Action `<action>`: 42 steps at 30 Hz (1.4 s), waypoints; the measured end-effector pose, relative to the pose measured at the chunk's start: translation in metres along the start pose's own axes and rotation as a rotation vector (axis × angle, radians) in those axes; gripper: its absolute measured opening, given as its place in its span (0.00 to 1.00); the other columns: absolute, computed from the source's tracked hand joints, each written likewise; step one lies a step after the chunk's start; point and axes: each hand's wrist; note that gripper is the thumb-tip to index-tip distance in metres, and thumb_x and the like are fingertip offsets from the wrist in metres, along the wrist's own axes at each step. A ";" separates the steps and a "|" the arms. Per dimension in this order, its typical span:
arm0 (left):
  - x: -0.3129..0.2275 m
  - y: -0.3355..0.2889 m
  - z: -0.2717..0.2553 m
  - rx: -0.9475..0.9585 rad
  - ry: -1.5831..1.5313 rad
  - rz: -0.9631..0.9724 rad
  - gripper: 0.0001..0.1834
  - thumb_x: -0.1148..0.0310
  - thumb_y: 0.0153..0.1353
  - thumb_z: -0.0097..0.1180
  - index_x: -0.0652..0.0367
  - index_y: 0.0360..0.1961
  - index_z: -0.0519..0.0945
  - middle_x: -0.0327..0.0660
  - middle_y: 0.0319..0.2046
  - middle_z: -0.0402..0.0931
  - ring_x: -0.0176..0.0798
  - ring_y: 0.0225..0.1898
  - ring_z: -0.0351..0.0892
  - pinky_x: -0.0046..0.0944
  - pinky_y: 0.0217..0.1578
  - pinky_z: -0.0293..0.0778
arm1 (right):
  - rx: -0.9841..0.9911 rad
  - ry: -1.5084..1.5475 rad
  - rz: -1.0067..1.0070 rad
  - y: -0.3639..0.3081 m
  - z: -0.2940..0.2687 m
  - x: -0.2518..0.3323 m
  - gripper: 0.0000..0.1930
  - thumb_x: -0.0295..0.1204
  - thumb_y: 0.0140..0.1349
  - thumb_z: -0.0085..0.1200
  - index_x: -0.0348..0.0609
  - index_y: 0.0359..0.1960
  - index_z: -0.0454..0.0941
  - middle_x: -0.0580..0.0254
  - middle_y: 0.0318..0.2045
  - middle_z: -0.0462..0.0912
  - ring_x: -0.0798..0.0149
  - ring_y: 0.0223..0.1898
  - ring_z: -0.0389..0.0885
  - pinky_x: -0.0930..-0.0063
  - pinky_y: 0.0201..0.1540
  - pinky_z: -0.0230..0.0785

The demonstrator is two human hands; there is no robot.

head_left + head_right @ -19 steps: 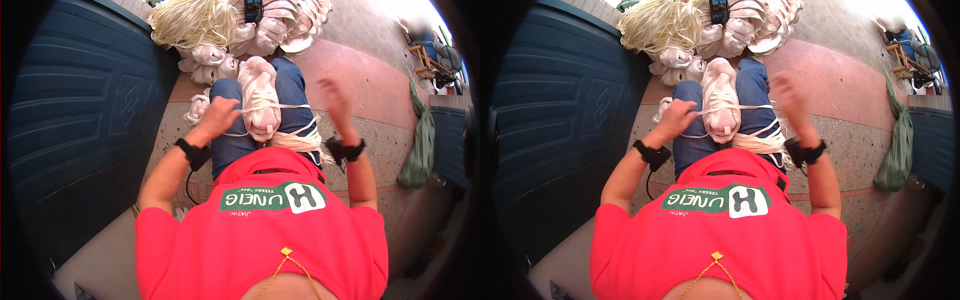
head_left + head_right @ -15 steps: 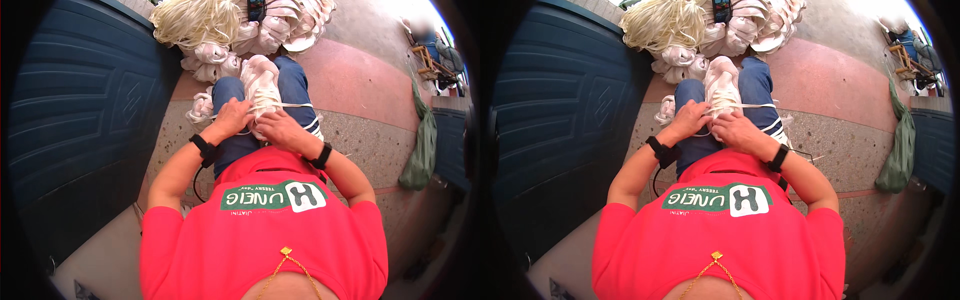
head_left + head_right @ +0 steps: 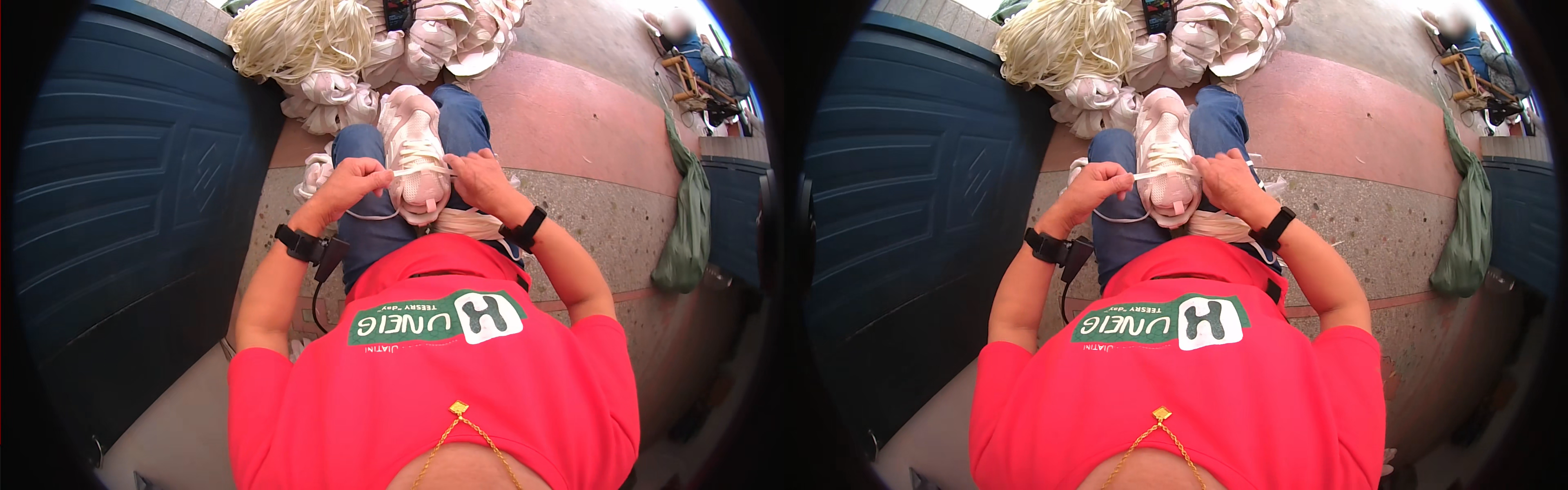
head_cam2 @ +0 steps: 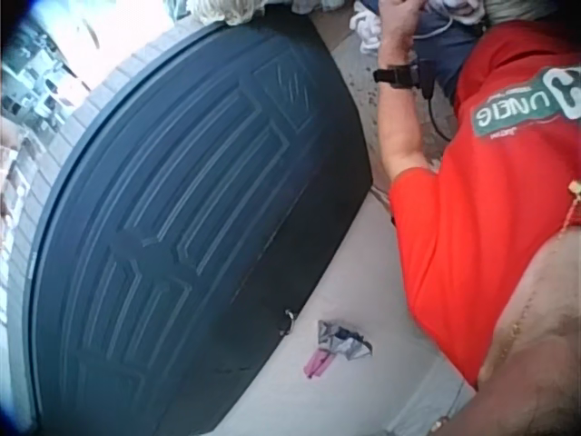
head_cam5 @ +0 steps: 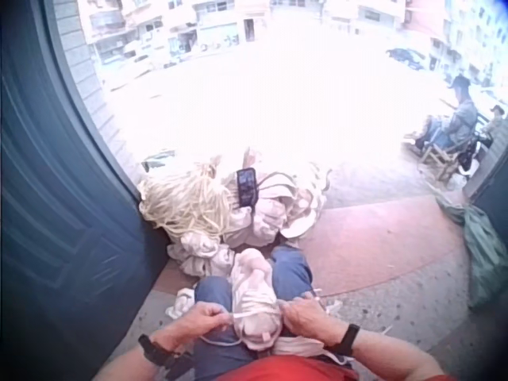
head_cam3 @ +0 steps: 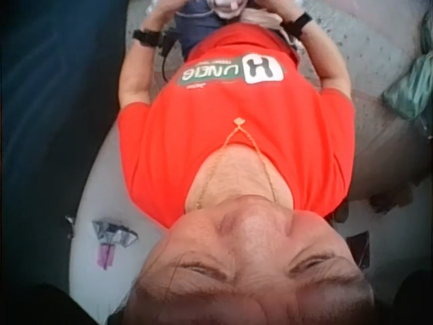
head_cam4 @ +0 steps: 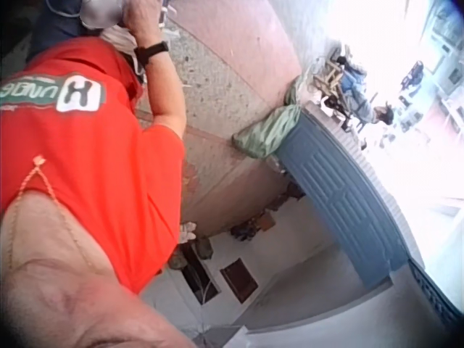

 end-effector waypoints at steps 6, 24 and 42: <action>-0.017 -0.009 -0.003 -0.015 -0.278 0.059 0.11 0.65 0.60 0.49 0.61 0.26 0.74 0.34 0.23 0.71 0.26 0.27 0.68 0.26 0.31 0.64 | -0.290 0.321 0.189 -0.002 -0.021 -0.006 0.10 0.25 0.54 0.44 0.42 0.39 0.71 0.47 0.23 0.77 0.49 0.27 0.77 0.59 0.24 0.66; 0.074 -0.002 -0.022 -0.851 0.622 0.250 0.09 0.73 0.56 0.47 0.62 0.38 0.71 0.45 0.36 0.73 0.45 0.40 0.71 0.41 0.42 0.66 | -0.390 0.772 0.919 -0.040 0.051 -0.063 0.18 0.30 0.54 0.51 0.35 0.46 0.67 0.53 0.35 0.75 0.60 0.38 0.74 0.64 0.46 0.65; 0.038 -0.005 0.022 -0.432 0.560 0.222 0.08 0.70 0.54 0.51 0.64 0.29 0.79 0.45 0.20 0.75 0.40 0.22 0.74 0.37 0.26 0.70 | -0.052 -0.041 -0.194 -0.031 0.000 -0.017 0.05 0.28 0.48 0.46 0.44 0.28 0.71 0.62 0.25 0.70 0.62 0.33 0.69 0.72 0.36 0.62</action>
Point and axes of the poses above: each hand's wrist, its own y-axis towards the middle knuckle, its own z-axis out of the palm, x = y × z
